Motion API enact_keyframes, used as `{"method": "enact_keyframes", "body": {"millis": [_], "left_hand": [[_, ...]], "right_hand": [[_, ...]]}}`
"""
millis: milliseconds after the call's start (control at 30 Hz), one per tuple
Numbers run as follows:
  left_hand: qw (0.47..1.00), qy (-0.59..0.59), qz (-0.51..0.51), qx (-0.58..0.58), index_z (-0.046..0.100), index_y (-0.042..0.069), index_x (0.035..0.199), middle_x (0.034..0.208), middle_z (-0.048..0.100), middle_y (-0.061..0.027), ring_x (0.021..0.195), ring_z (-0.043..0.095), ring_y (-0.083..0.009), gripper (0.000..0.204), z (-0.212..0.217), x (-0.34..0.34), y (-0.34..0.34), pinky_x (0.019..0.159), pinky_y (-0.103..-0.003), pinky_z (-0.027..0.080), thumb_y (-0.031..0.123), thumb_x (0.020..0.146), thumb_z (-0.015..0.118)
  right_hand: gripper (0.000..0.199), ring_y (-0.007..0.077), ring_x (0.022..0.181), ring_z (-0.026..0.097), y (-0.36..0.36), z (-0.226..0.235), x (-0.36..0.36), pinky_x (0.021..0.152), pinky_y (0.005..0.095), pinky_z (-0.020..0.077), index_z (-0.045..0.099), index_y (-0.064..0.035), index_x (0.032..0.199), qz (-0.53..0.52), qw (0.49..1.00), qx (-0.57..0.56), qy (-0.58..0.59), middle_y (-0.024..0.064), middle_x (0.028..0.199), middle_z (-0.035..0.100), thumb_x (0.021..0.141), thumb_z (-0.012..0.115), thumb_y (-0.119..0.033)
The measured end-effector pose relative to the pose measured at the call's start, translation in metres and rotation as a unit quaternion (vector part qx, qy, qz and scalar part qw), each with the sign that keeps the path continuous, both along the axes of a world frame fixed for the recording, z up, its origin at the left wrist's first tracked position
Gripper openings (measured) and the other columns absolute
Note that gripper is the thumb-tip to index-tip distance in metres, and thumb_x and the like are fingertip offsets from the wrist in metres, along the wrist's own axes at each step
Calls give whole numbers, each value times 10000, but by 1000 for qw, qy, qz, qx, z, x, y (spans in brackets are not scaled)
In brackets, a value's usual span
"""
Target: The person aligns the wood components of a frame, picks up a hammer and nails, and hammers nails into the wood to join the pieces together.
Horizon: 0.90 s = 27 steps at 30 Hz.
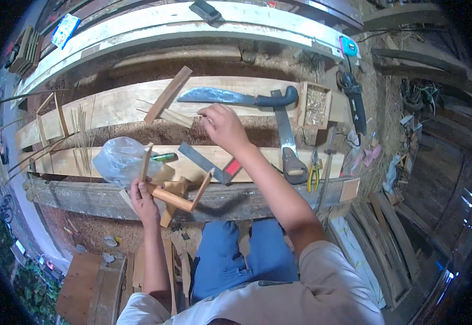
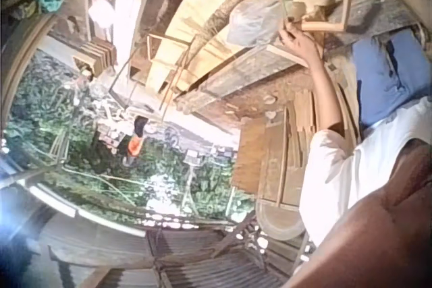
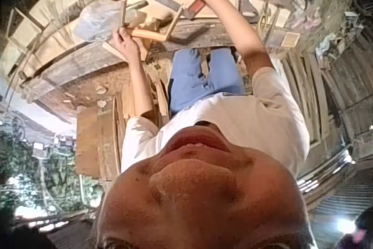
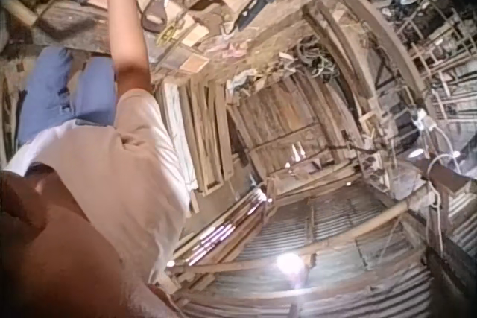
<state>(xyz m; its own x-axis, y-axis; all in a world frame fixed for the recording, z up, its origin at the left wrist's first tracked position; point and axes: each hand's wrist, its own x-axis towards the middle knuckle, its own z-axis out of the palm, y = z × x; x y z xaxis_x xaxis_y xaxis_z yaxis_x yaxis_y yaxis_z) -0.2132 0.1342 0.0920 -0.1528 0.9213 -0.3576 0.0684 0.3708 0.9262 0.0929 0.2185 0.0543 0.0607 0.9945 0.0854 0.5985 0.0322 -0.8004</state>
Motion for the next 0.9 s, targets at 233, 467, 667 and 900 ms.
{"method": "enact_keyframes", "body": {"millis": [233, 467, 667, 900], "left_hand": [[999, -10, -40, -31, 577, -11, 1323, 1103, 625, -107, 1029, 603, -170, 382, -3, 20, -6, 846, -345, 605, 294, 1096, 537], [989, 27, -114, -84, 610, -9, 1253, 1065, 658, -72, 979, 596, -135, 301, -4, 72, -21, 899, -298, 490, 239, 1093, 551], [961, 17, -249, -119, 611, 2, 1250, 1031, 636, -49, 946, 582, -115, 272, -8, 125, -48, 861, -269, 473, 216, 1093, 551], [915, 46, -395, -62, 615, 13, 1224, 1004, 618, -14, 868, 532, -77, 264, -7, 221, -98, 758, -244, 438, 233, 1099, 541]], "right_hand": [[208, 178, 937, 682, -49, 16, 30, 853, 292, 535, 705, -36, 1171, -59, 987, -139, 51, 101, 1028, 713, 980, 655, -101], [366, 113, 959, 628, -195, 29, 39, 857, 291, 502, 674, 10, 1240, -210, 877, -210, 377, 37, 1042, 701, 1118, 467, -266], [237, 166, 924, 647, -309, 44, 71, 823, 326, 508, 684, -28, 1148, -371, 889, -192, 188, 90, 982, 694, 1038, 611, -224], [347, 416, 1124, 575, -440, 20, 169, 983, 503, 450, 644, -73, 1226, -562, 799, -123, -174, 179, 1178, 602, 892, 698, -149]]}}
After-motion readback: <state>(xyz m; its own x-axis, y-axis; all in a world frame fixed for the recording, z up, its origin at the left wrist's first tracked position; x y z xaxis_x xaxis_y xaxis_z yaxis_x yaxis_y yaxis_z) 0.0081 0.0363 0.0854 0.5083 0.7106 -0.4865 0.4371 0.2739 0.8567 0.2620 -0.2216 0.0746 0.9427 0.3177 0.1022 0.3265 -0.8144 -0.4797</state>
